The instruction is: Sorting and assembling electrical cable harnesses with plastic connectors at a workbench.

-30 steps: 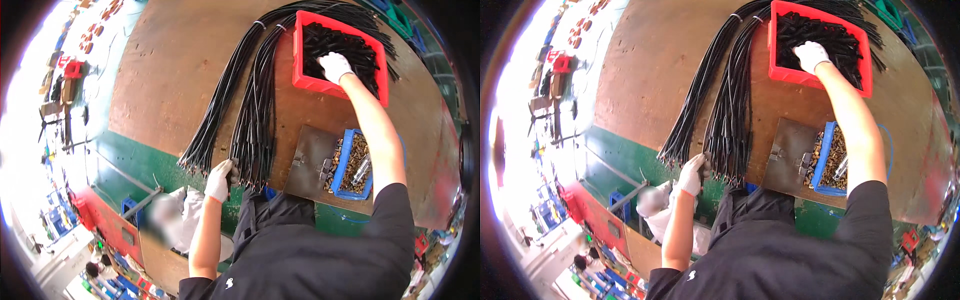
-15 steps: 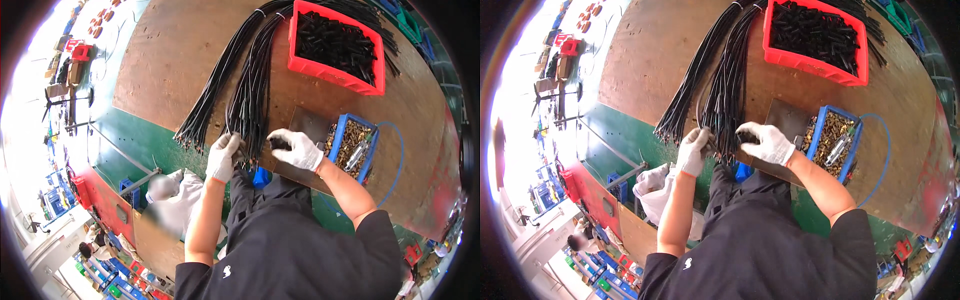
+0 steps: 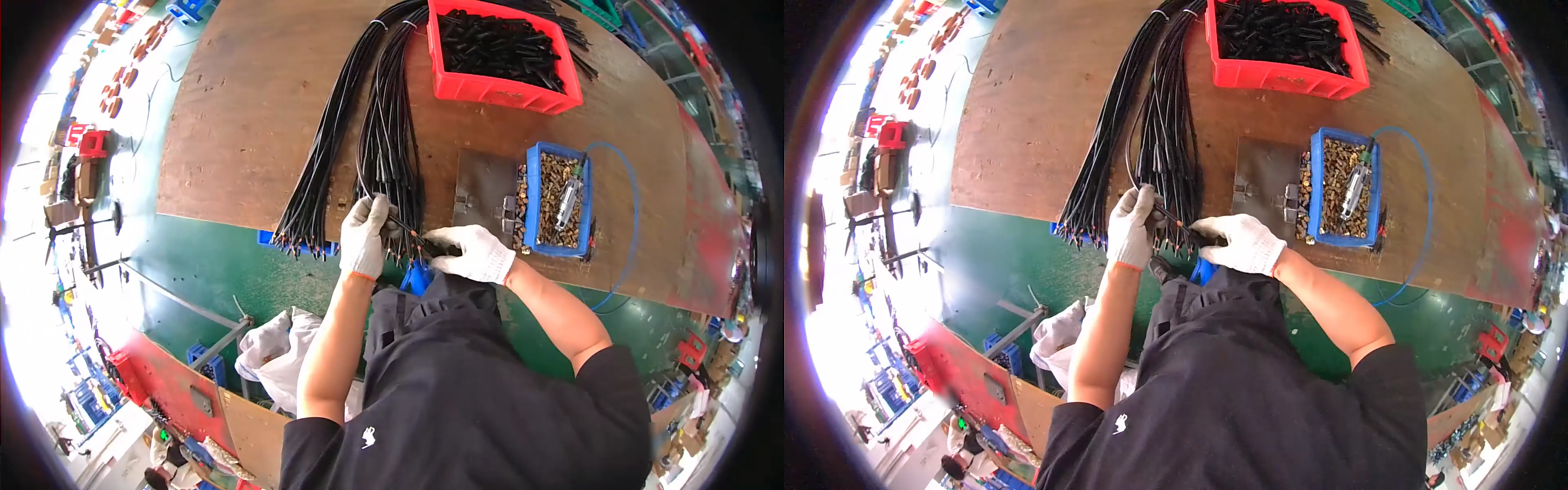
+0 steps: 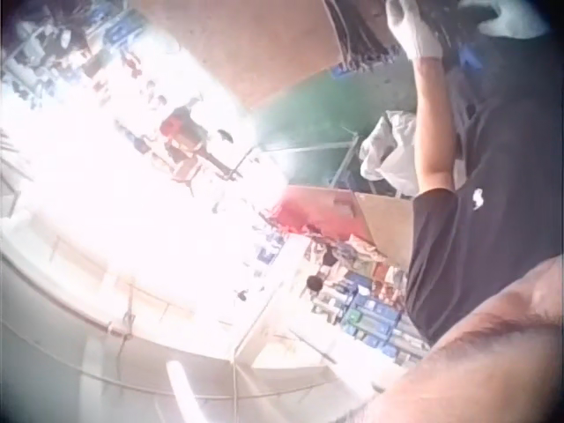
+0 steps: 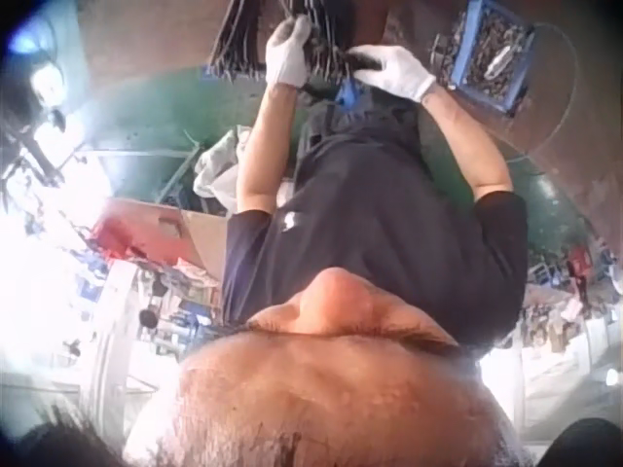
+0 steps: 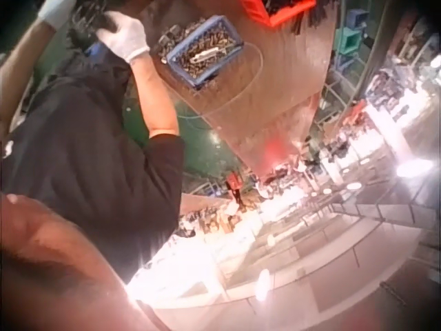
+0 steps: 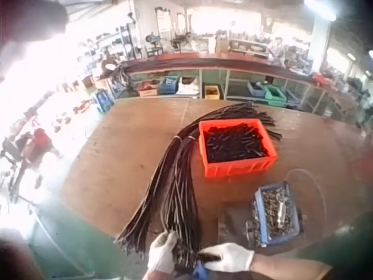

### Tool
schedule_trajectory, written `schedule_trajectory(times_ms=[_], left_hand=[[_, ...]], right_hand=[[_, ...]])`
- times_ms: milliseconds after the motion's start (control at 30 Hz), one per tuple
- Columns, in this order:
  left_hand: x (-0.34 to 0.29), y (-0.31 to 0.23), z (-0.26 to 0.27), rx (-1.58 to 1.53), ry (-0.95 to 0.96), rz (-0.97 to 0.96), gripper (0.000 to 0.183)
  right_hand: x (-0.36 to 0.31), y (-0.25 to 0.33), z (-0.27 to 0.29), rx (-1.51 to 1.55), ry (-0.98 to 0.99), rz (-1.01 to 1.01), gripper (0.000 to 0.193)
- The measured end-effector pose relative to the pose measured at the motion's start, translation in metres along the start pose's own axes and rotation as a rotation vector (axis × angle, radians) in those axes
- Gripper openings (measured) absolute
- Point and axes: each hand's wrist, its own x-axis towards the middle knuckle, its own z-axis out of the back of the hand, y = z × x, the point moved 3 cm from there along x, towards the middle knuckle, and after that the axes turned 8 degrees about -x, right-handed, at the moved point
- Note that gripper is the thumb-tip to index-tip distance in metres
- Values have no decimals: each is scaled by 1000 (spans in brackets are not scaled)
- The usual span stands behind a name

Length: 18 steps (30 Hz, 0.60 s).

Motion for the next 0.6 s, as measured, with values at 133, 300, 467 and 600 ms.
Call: schedule_trajectory(times_ms=[133, 300, 467, 600], left_hand=[[1, -3, 17, 33, 26, -17, 19], [10, -6, 33, 120, 104, 16, 20], [17, 8, 40, 362, 143, 67, 30], [6, 31, 49, 263, 100, 103, 42]], right_hand=[[2, 12, -31, 66, -1, -108, 54], [12, 9, -61, 449, -58, -267, 47], [45, -6, -84, 107, -164, -249, 42], [75, -13, -91, 460, -152, -386, 34]])
